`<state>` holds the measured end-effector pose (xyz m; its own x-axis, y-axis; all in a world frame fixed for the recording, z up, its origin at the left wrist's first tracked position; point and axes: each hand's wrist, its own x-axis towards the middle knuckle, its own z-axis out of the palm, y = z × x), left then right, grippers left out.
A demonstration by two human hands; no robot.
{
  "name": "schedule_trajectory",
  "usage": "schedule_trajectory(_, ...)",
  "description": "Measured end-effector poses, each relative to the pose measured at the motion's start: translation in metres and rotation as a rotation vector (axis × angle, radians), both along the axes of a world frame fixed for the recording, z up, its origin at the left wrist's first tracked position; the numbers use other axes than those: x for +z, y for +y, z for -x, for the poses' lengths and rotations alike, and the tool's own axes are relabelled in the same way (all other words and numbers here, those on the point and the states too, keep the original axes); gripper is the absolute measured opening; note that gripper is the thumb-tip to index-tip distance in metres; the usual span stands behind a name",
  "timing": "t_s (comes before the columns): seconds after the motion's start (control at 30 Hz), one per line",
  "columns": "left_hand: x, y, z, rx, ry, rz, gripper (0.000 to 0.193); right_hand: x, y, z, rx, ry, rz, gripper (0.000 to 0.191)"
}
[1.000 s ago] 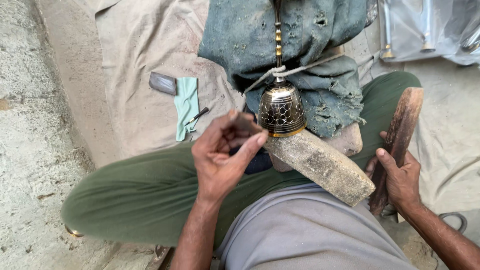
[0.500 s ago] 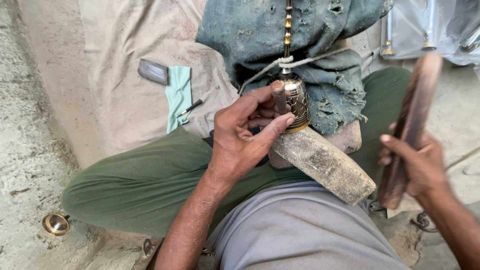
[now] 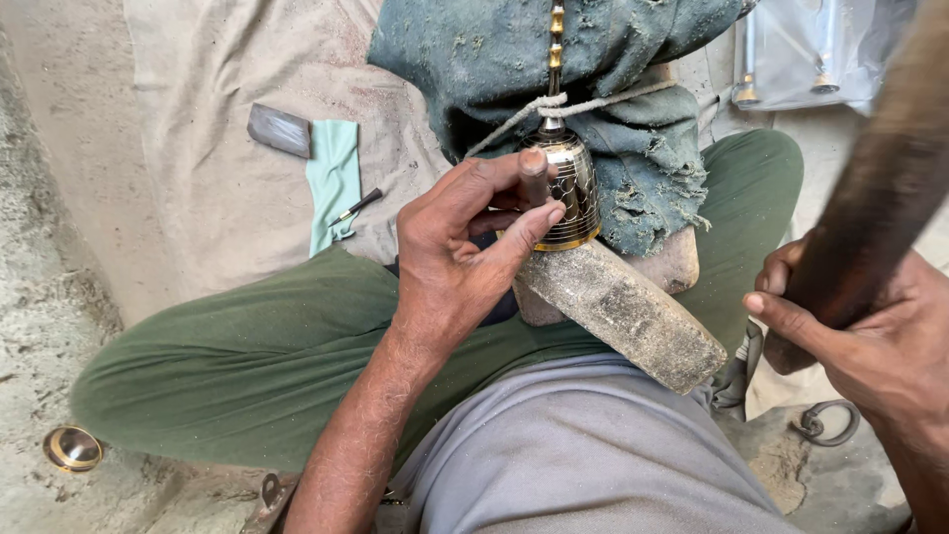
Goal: The person sits on the ground with a brass bell resting on a stone block on their lap and engraves decorative patterns into its surface. They hold a punch against the bell with one hand, strike it with a wooden mallet held in the other hand, and reposition the bell and punch between strikes to work different areas of the pattern.
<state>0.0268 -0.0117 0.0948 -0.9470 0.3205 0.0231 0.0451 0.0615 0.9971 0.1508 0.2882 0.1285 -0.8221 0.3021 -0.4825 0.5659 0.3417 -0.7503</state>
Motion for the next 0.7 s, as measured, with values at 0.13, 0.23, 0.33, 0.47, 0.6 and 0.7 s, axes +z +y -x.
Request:
schedule_trajectory(0.13, 0.000, -0.001, 0.002, -0.016, -0.204, -0.204, 0.042, 0.008, -0.001, 0.002, 0.013, -0.031, 0.050, 0.026)
schedule_trajectory(0.23, -0.001, -0.004, 0.003, 0.006, -0.218, -0.250, 0.043, 0.013, -0.003, 0.005, 0.037, -0.025, -0.065, 0.027)
schedule_trajectory(0.33, -0.002, -0.009, 0.002, -0.006, -0.200, -0.260, 0.040, 0.017, -0.006, 0.013, 0.086, 0.032, -0.151, 0.028)
schedule_trajectory(0.47, -0.007, -0.013, -0.001, 0.002, 0.045, -0.097, 0.043, 0.020, -0.005, 0.027, -0.042, 0.124, -0.028, 0.036)
schedule_trajectory(0.6, -0.012, -0.007, -0.004, 0.058, 0.068, -0.102, 0.045, 0.030, 0.008, 0.035, 0.227, -0.090, -0.294, 0.034)
schedule_trajectory(0.7, -0.013, -0.003, -0.006, 0.096, 0.045, -0.150, 0.047, 0.037, 0.018, 0.041, 0.393, 0.034, -0.453, 0.036)
